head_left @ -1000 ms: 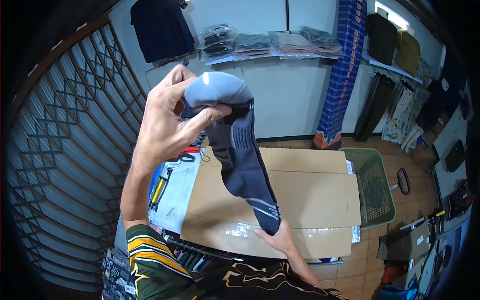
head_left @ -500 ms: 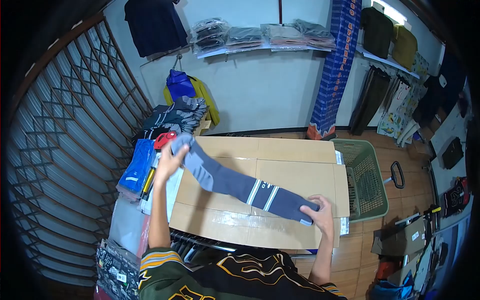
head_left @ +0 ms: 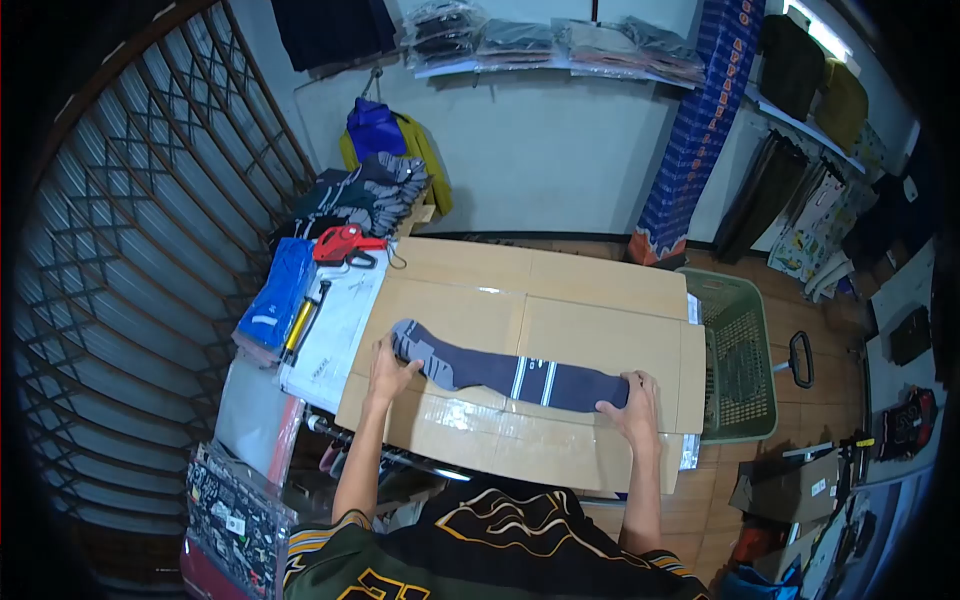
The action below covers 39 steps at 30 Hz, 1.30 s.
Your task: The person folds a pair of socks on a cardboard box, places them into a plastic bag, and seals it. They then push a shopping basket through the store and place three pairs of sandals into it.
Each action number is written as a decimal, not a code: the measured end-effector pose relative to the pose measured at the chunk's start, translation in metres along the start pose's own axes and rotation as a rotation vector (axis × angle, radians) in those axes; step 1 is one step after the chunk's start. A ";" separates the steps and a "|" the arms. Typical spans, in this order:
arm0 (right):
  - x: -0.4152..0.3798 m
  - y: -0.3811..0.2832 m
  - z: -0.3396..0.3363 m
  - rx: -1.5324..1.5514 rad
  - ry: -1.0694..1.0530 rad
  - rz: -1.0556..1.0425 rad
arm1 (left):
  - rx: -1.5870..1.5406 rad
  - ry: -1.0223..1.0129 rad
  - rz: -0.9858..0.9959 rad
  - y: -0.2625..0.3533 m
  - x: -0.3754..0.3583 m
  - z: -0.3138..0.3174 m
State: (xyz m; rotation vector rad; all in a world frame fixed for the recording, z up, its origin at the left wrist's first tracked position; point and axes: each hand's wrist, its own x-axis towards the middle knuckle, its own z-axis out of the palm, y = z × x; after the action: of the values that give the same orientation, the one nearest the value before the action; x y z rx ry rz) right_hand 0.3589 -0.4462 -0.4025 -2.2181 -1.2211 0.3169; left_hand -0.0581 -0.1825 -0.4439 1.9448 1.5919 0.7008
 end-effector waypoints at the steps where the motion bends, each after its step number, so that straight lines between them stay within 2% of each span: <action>1: 0.001 -0.003 0.000 -0.006 0.010 0.011 | 0.016 0.012 -0.031 0.001 0.000 0.003; 3: -0.001 -0.010 -0.003 -0.001 0.042 -0.007 | 0.050 0.038 -0.092 0.021 -0.004 0.000; 6: -0.004 -0.014 -0.002 -0.017 0.104 -0.045 | -0.026 0.050 -0.104 0.007 0.002 0.003; 8: -0.004 -0.013 0.002 0.019 0.117 -0.053 | 0.000 0.068 -0.129 0.029 -0.001 -0.005; 10: -0.003 -0.003 0.009 0.104 0.095 -0.035 | -0.095 0.064 -0.157 0.006 0.010 0.003; 13: -0.001 0.005 0.016 0.119 0.196 -0.116 | -0.130 0.123 -0.195 -0.018 0.019 0.021; 16: 0.001 -0.002 0.002 0.128 0.083 0.035 | -0.120 0.154 -0.197 -0.025 0.024 0.026; 19: 0.007 0.016 0.019 0.286 0.160 0.036 | -0.118 0.166 -0.172 -0.017 0.023 0.024; 22: 0.005 0.009 0.012 0.320 0.139 0.090 | -0.127 0.178 -0.154 -0.007 0.022 0.023; 25: 0.004 0.009 0.013 0.495 0.137 0.156 | -0.075 0.185 -0.158 -0.002 0.018 0.021; 32: -0.004 0.005 0.016 0.219 0.140 0.203 | -0.111 0.169 -0.145 -0.011 0.018 0.022; 35: -0.005 0.017 0.031 0.181 0.207 0.134 | -0.140 0.156 -0.057 -0.005 0.012 0.017; 38: -0.006 0.018 0.036 0.179 0.273 0.030 | -0.275 0.080 -0.048 0.000 0.008 0.018; 39: -0.007 0.015 0.034 0.163 0.272 0.019 | -0.178 0.115 -0.032 0.003 0.006 0.019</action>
State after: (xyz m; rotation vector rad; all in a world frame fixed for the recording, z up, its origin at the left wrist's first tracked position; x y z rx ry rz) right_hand 0.3497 -0.4453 -0.4390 -2.0549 -0.9929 0.1114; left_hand -0.0422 -0.1789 -0.4552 1.7756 1.5663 0.9230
